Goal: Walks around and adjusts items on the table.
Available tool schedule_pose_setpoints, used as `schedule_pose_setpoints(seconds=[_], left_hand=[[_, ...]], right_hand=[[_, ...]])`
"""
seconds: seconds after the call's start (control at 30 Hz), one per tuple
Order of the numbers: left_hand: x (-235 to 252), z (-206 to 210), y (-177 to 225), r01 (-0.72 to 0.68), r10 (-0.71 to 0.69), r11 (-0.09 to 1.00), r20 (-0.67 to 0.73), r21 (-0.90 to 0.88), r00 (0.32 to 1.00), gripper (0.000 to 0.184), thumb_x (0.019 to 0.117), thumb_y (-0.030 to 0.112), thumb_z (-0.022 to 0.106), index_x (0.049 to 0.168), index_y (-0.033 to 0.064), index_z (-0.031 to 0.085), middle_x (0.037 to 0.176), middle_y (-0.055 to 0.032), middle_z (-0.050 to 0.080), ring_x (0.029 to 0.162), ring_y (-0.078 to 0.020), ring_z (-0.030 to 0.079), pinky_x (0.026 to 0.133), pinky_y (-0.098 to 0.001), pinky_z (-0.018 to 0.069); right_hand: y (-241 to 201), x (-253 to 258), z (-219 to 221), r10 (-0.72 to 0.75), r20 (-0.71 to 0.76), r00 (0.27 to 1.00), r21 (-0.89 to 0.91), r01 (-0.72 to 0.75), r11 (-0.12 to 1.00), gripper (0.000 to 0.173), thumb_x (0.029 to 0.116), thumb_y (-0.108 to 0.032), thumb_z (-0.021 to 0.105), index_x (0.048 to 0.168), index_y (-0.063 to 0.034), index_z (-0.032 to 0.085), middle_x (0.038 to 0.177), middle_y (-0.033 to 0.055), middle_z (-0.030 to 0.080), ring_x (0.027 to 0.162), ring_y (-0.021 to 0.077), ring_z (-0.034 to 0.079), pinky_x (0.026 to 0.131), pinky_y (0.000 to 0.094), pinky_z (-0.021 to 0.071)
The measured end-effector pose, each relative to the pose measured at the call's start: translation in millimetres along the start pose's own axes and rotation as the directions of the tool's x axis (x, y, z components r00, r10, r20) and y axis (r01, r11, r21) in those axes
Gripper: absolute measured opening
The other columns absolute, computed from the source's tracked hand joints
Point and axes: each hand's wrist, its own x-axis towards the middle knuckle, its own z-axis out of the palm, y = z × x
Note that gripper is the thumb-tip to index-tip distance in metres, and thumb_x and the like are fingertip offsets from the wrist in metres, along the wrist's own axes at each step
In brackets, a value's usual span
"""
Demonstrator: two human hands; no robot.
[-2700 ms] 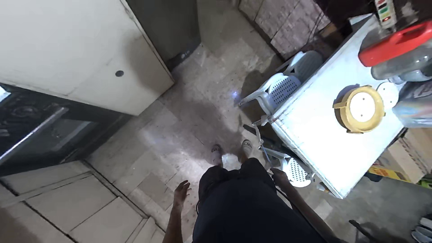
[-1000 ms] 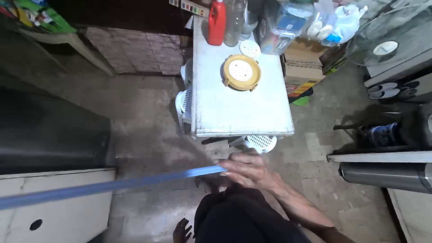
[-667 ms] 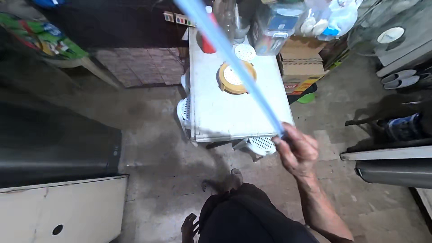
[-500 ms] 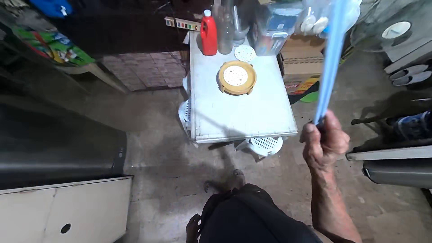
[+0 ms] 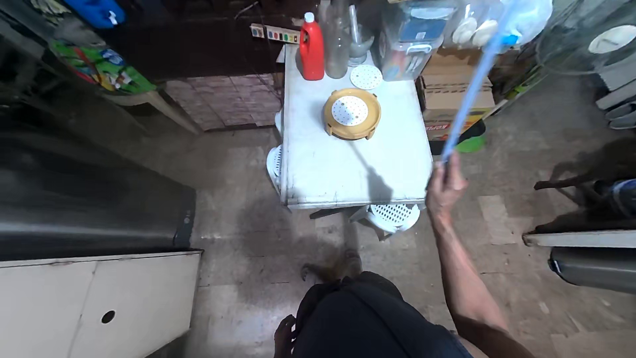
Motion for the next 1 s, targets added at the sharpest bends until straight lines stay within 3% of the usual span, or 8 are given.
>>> schedule_pose_setpoints(seconds=[0.03,0.1,0.17,0.3,0.4,0.57,0.77,1.0], left_hand=[[4,-1,-8,-0.017,0.017,1.0,0.013,0.012,1.0,0.035,0.1042,0.016,0.06,0.134,-0.0015,0.06,0.126,-0.0249,0.065,0.105,-0.0342,0.066,0.088,-0.0523,0.0549],[10,-2,-25,-0.079,0.077,0.995,0.044,0.06,0.996,0.034,0.1045,0.014,0.059,0.133,-0.0046,0.061,0.125,-0.0259,0.066,0.111,-0.0337,0.065,0.095,-0.0502,0.0531],[12,-8,-37,-0.112,0.108,0.986,0.037,0.124,0.993,0.032,0.1038,0.012,0.06,0.13,-0.0053,0.063,0.122,-0.0255,0.068,0.109,-0.0335,0.067,0.095,-0.0496,0.0535],[15,-17,-52,-0.068,0.069,0.98,0.0,0.185,0.998,0.031,0.1021,0.013,0.063,0.128,-0.004,0.065,0.122,-0.0245,0.068,0.108,-0.0335,0.067,0.094,-0.0513,0.0535],[3,-11,-35,0.023,-0.022,0.998,-0.016,0.064,1.0,0.035,0.1028,0.014,0.061,0.133,-0.0023,0.06,0.124,-0.0254,0.065,0.102,-0.0357,0.067,0.085,-0.0535,0.0564],[-5,5,1,0.018,-0.017,0.998,-0.01,0.064,1.0,0.038,0.105,0.022,0.059,0.139,0.0041,0.058,0.131,-0.0216,0.064,0.109,-0.0363,0.067,0.086,-0.0564,0.0554],[-9,37,29,-0.018,0.014,0.995,0.043,0.101,0.999,0.041,0.1043,0.02,0.06,0.142,0.0035,0.055,0.131,-0.0225,0.064,0.105,-0.0346,0.069,0.085,-0.0539,0.0566],[-16,50,29,0.002,-0.007,0.993,0.044,0.12,0.999,0.04,0.1044,0.019,0.06,0.141,0.0026,0.056,0.129,-0.0238,0.064,0.103,-0.0337,0.069,0.085,-0.0517,0.0569]], right_hand=[[27,-9,20,0.179,0.172,0.969,-0.122,-0.159,0.98,0.047,0.1093,-0.03,0.048,0.149,-0.0068,0.052,0.106,0.0241,0.072,0.09,0.0393,0.071,0.085,0.0594,0.0564],[69,-24,45,0.389,0.35,0.852,-0.333,-0.275,0.902,0.044,0.1087,-0.036,0.047,0.147,-0.0164,0.057,0.109,0.0237,0.073,0.102,0.0454,0.069,0.092,0.0667,0.0499],[73,-37,47,0.363,0.309,0.879,-0.346,-0.251,0.904,0.042,0.1084,-0.035,0.047,0.144,-0.018,0.061,0.098,0.022,0.074,0.091,0.0435,0.071,0.085,0.065,0.0511],[69,-40,23,0.141,-0.011,0.99,-0.148,-0.142,0.979,0.041,0.1064,-0.028,0.055,0.143,-0.0088,0.061,0.085,0.0189,0.073,0.069,0.0314,0.069,0.072,0.0516,0.0568],[69,-31,-2,0.072,-0.119,0.99,-0.055,-0.079,0.995,0.04,0.106,-0.023,0.057,0.141,-0.0041,0.061,0.086,0.0182,0.072,0.067,0.0248,0.067,0.069,0.0424,0.0573],[69,-44,-27,0.022,-0.174,0.985,0.011,-0.02,1.0,0.039,0.1069,-0.017,0.054,0.14,0.0035,0.058,0.09,0.0189,0.071,0.069,0.0174,0.066,0.07,0.0323,0.0571],[91,-70,-35,0.239,-0.098,0.966,0.151,-0.223,0.963,0.044,0.1095,-0.018,0.047,0.144,0.0093,0.05,0.099,0.0182,0.068,0.071,0.0104,0.061,0.071,0.0273,0.0553],[143,-101,-44,0.542,0.076,0.837,0.31,-0.536,0.785,0.048,0.1076,-0.024,0.053,0.148,0.0011,0.048,0.08,0.0042,0.059,0.055,0.007,0.048,0.052,0.0266,0.0456]])
